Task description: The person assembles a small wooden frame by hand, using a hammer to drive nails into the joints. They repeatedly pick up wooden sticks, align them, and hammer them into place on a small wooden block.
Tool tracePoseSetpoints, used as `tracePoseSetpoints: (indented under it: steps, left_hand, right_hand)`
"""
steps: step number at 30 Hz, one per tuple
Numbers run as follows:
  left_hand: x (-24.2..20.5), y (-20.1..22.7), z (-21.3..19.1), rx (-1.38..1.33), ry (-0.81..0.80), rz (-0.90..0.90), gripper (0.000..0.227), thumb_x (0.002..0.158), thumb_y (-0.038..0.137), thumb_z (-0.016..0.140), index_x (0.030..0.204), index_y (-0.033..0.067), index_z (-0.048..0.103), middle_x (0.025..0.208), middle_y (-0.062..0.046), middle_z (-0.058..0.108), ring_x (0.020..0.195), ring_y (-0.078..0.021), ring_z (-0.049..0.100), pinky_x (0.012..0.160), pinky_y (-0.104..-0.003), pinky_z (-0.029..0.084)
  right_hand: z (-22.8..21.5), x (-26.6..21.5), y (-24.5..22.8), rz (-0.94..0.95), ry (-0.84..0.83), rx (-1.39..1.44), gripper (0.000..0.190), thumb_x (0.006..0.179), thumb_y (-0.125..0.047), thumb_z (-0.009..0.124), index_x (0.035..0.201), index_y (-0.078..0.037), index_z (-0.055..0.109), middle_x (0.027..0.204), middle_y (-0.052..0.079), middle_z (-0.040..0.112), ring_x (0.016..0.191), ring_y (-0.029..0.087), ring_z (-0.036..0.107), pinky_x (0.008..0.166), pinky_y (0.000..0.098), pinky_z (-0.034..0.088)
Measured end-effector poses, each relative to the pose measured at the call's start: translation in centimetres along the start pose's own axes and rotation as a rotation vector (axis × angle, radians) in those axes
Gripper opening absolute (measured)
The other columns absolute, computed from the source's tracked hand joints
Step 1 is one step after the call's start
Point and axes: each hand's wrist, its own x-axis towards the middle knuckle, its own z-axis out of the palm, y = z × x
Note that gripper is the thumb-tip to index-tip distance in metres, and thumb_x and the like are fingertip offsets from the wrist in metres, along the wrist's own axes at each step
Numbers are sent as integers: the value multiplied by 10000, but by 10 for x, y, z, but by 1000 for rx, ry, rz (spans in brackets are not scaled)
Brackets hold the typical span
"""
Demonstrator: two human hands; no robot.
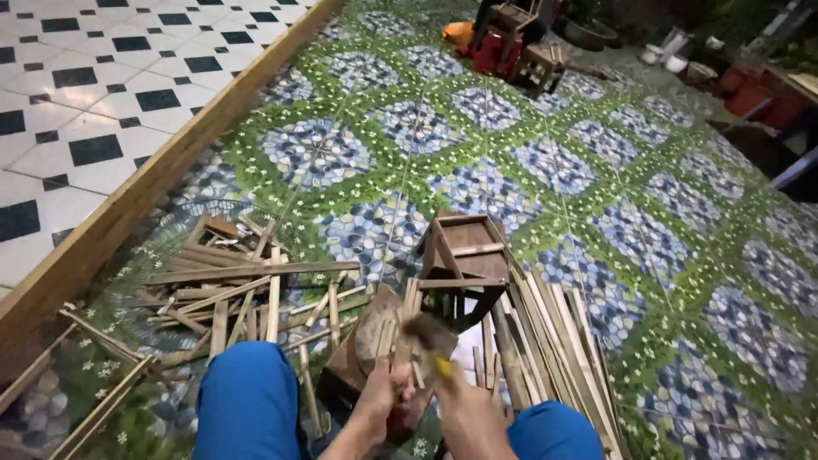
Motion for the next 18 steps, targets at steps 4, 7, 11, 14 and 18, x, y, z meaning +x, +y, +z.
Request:
tracePoseSetpoints:
  steps: [4, 7, 11, 14, 18]
  left_hand:
    - [-22, 10, -3, 43, -28, 47, 195, 1072, 362, 462, 1006, 180, 481, 700, -48, 476, 425, -165, 346, 361, -275, 181]
    - [-32, 40, 0, 175, 137, -20, 215, 1057, 267, 568, 1134, 77, 503, 728, -133, 610, 494, -242, 514, 432, -350, 362]
    - [-40, 61, -10, 293, 102, 100, 862, 886, 111, 641, 1602, 285, 193, 1607, -140, 402, 493, -281, 557, 346, -325, 410]
    - [-41, 78, -16, 488, 156, 154, 621, 809, -43, 614, 1408, 119, 636, 1350, -94, 633, 662, -178, 577, 412, -257, 438]
    - [-13, 88, -44, 717, 252, 317, 282, 862, 266, 730, 1101, 124, 780, 1035, -53, 776, 902, -173, 691, 836, -323, 522]
  right_hand:
    - [-10, 14, 4, 28, -73, 5, 277, 1080, -413, 508, 1274, -217, 529, 1130, 87, 710, 898, 213, 684, 824, 380, 561]
    - [21, 46, 63, -162, 359, 301, 395, 919, -321, 664, 1302, -226, 681, 1089, 57, 808, 1037, 209, 745, 918, 316, 529]
    - [42, 91, 104, 28, 422, 478, 431, 881, -414, 662, 1234, -174, 722, 853, 154, 723, 806, 281, 697, 767, 391, 527]
    - [55, 104, 108, 72, 251, 1096, 206, 973, -164, 650, 954, -29, 495, 571, 129, 303, 373, 205, 266, 324, 335, 220]
    - [66, 140, 118, 201, 196, 987, 163, 1013, -132, 624, 971, 1, 541, 659, 148, 424, 465, 232, 382, 372, 369, 321]
